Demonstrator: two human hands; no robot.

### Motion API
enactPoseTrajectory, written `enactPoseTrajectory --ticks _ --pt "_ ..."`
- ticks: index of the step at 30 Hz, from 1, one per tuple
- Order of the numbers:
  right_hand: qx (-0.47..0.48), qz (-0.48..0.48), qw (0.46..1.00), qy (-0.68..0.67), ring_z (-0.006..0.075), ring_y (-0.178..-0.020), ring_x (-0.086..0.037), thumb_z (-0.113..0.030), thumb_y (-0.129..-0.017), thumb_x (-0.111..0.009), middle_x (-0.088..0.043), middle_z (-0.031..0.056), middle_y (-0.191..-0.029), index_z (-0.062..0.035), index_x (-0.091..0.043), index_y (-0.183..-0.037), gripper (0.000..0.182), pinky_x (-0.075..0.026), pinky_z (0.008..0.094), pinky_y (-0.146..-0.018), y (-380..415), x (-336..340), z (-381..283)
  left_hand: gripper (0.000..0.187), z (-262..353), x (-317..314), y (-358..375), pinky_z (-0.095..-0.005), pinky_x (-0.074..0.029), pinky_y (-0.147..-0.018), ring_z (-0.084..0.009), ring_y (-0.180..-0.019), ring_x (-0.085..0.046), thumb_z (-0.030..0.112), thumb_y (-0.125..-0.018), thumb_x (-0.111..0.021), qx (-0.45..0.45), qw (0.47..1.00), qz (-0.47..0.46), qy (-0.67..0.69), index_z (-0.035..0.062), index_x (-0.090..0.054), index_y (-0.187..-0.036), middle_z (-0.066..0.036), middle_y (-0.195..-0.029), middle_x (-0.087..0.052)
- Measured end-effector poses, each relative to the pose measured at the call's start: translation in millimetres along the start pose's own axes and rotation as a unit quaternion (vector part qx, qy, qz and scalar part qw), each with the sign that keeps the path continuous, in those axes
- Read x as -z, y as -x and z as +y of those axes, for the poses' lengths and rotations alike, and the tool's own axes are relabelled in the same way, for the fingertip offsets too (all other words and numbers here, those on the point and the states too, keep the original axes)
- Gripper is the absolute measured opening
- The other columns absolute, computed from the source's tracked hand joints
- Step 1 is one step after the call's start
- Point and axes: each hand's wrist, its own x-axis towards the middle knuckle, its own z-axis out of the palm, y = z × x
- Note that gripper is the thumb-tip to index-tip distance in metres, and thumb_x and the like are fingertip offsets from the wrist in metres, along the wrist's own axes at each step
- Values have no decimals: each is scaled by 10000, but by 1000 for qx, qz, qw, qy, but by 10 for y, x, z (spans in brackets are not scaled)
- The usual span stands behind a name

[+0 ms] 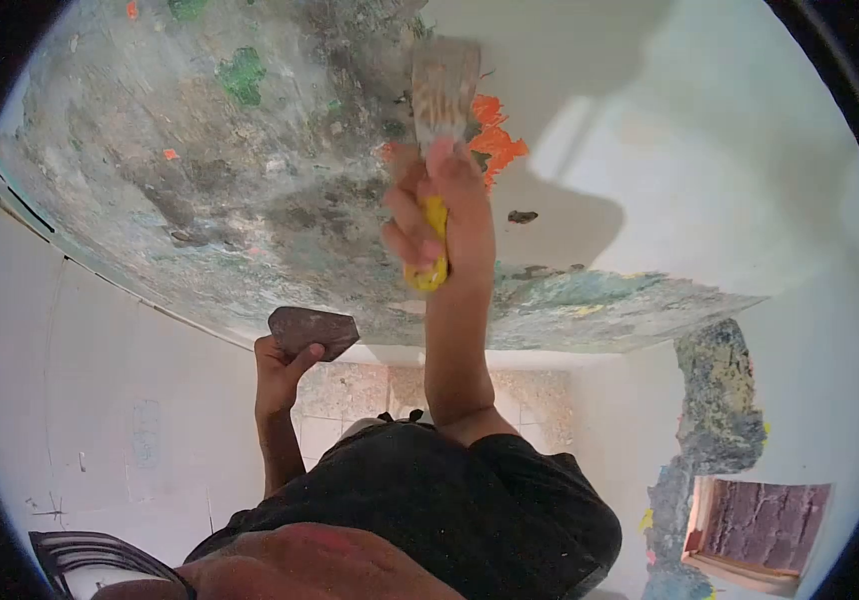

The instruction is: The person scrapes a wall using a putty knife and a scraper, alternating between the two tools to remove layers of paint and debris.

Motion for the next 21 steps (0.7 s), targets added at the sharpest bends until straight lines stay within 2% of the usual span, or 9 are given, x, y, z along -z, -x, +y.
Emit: enactPoseTrajectory --ticks 3,5,8,11,17,21 --pt "-4 26 1000 2 97 -372 -351 -344 -1041 -364 -428 28 -760 -65 -405 -791 377 -307 219 -255 -75 -154 -49 194 15 60 2 -276 -521 -764 -124 -839 -650 7 -834 -707 5 1000 -19 10 -42 -685 -1021 -83 -941 -713" --pt "25 32 999 17 97 -370 -346 -345 -1039 -369 -434 34 -758 -63 -408 -797 374 -300 221 -254 -31 -21 65 193 33 111 17 -277 -520 -764 -123 -839 -649 8 -833 -708 1 1000 -24 13 -40 -686 -1019 -80 -940 -713" --pt "30 -2 999 12 99 -370 -341 -336 -1040 -372 -436 37 -757 -53 -411 -799 374 -296 225 -252 -160 -171 -4 189 57 156 6 -276 -519 -766 -119 -840 -645 8 -832 -706 -9 1000 -24 13 -38 -686 -1014 -77 -940 -713" --pt "46 8 999 6 102 -370 -340 -328 -1042 -369 -433 39 -762 -40 -417 -795 382 -299 230 -256 -200 -289 7 178 52 199 13 -276 -517 -768 -115 -841 -642 11 -834 -705 -8 999 -32 9 -38 -689 -1005 -75 -940 -713" --pt "26 15 1000 2 96 -371 -336 -328 -1039 -381 -452 42 -779 -50 -436 -799 371 -306 220 -260 -217 -347 -83 162 91 244 43 -276 -515 -767 -115 -841 -641 16 -839 -704 -10 999 -33 30 -41 -692 -990 -77 -933 -713" --pt "40 54 997 44 92 -369 -337 -324 -1039 -382 -463 36 -776 -64 -463 -828 345 -296 211 -255 -112 -295 15 156 93 298 104 -275 -516 -757 -119 -833 -644 14 -839 -702 -14 998 -53 16 -44 -691 -984 -82 -925 -713"
